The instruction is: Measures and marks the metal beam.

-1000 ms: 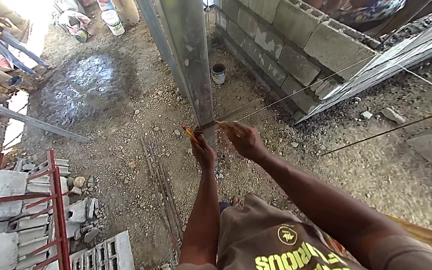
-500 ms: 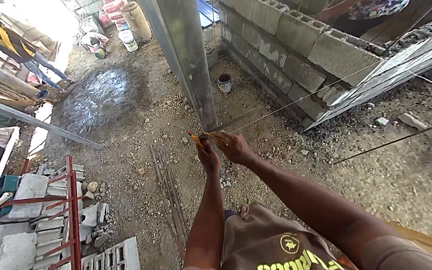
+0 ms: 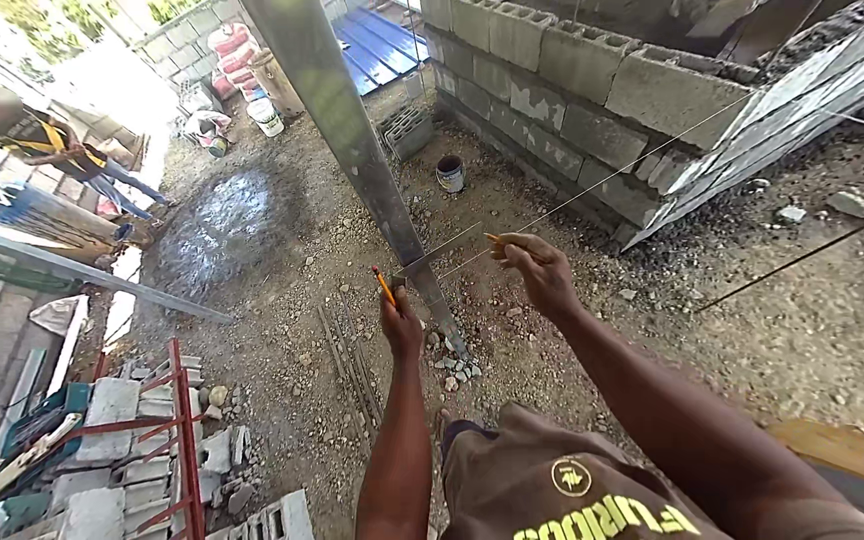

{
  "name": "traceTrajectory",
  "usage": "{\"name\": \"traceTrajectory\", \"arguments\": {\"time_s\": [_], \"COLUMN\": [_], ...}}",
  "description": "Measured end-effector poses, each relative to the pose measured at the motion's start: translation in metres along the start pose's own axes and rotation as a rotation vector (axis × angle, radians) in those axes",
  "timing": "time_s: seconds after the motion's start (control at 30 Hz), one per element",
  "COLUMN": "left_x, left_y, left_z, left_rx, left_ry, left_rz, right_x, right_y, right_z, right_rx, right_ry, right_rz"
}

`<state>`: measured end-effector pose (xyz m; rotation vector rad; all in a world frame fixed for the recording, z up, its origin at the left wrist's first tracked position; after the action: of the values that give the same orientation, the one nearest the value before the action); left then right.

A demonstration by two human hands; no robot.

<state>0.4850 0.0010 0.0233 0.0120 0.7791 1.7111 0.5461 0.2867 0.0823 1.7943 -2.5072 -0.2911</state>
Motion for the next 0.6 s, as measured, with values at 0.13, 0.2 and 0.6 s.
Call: {"name": "traceTrajectory", "arguments": {"time_s": [0.13,0.2,0.6], "left_x": [-0.082,-0.119,-0.120], "left_y": [0.045,0.080,0.170], "left_z": [0.055,0.100,0.236], "left_rx": [0.178,0.274,0.625], "left_ry": [0.099,0.344,0.750], "left_rz": [-0.261,-0.380,-0.494], "right_x": [-0.030,-0.027,0.112], "right_y": [-0.022,-0.028,0.000], "right_z": [0.023,0.038,0.048], "right_rx": [0.102,0.169,0.314], "right_ry": [0.058,0.094,-0.117], "right_rz": [0.083,0.075,-0.121]}}
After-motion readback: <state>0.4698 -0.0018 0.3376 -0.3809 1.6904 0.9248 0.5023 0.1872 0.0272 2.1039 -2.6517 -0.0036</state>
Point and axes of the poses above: each hand's wrist, its own y-axis towards the middle knuckle, its own x-axis out of the palm, z = x × y, the point moved 8 cm from there along y, towards the middle knuckle, and after that the axes turned 7 degrees about x, right-handed, at the moved point
